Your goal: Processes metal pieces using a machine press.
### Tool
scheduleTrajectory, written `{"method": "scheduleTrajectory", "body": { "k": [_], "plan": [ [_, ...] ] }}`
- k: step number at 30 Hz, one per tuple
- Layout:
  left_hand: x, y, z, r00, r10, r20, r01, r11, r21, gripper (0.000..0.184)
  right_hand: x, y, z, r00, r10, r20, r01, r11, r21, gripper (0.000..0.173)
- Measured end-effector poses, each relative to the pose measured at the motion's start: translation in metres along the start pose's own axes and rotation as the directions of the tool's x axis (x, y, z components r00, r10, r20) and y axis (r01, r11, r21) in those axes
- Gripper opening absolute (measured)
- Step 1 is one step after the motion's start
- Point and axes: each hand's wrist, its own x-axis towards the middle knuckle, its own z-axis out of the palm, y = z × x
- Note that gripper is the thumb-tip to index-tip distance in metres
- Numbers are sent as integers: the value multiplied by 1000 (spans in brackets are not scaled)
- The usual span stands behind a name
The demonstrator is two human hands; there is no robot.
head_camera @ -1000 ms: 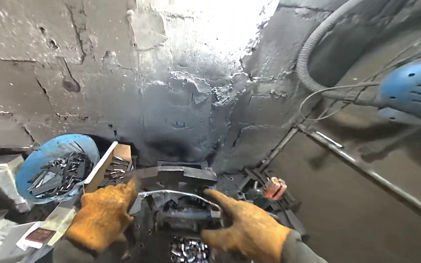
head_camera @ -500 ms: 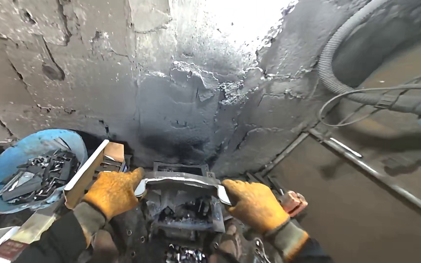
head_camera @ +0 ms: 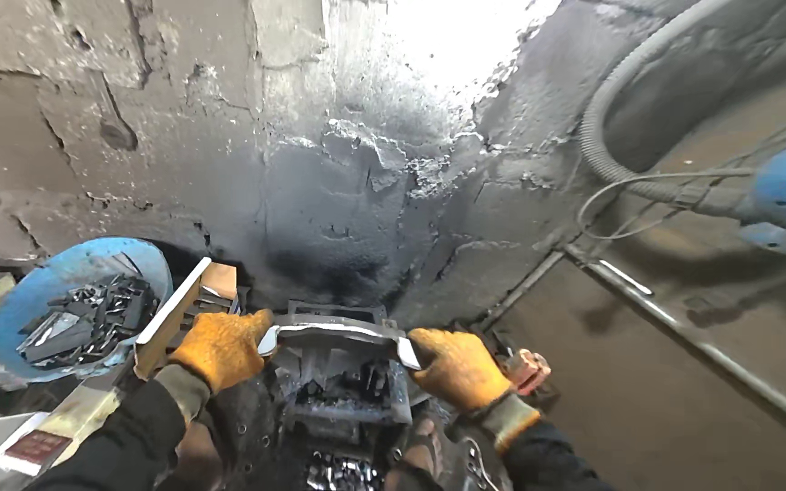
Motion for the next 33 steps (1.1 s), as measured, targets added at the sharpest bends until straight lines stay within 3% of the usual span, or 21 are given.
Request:
{"method": "scheduleTrajectory", "body": {
  "k": [4,7,9,11,12,14,15,17,19,24,28,31,33],
  "plan": [
    [-14,-20,-4,999,-46,-25,47,999,1,50,17,-19,-2,996,-25,87,21,998,54,44],
    [-4,-27,-15,996,-76,43,74,997,35,49,37,-12,7,992,-127,-24,128,991,50,42],
    [-7,-22,-14,993,-92,77,89,995,46,47,32,-13,7,994,-109,-11,109,993,53,40],
    [-17,-19,-10,995,-95,-11,95,995,25,49,20,-18,4,999,-42,-20,43,997,58,43],
    [-19,-19,-9,990,-85,-109,87,996,10,51,17,-16,4,992,-33,-119,39,998,49,45],
    [-18,-18,-1,952,-63,-300,64,998,-8,70,15,-12,9,949,-47,-310,55,998,17,54],
    [-17,-15,5,946,-70,-315,62,997,-37,85,14,-11,13,940,-61,-336,71,997,16,65],
    [-10,-11,16,977,-103,-185,81,989,-123,112,15,-11,28,959,-117,-258,135,989,54,86],
    [-1,-8,34,988,-148,-49,140,980,-139,117,13,-9,50,967,-174,-188,193,977,92,98],
    [3,-2,42,980,-187,-60,173,967,-189,84,14,0,54,972,-168,-166,181,981,67,77],
    [5,-9,51,975,-162,-151,136,976,-168,82,23,-7,51,977,-153,-148,162,985,51,78],
    [15,-18,65,950,-51,-309,17,994,-111,96,25,-12,66,957,-169,-237,187,981,58,78],
    [21,-16,67,957,-53,-285,27,995,-95,98,29,-12,75,943,-165,-289,197,977,86,74]
  ]
}}
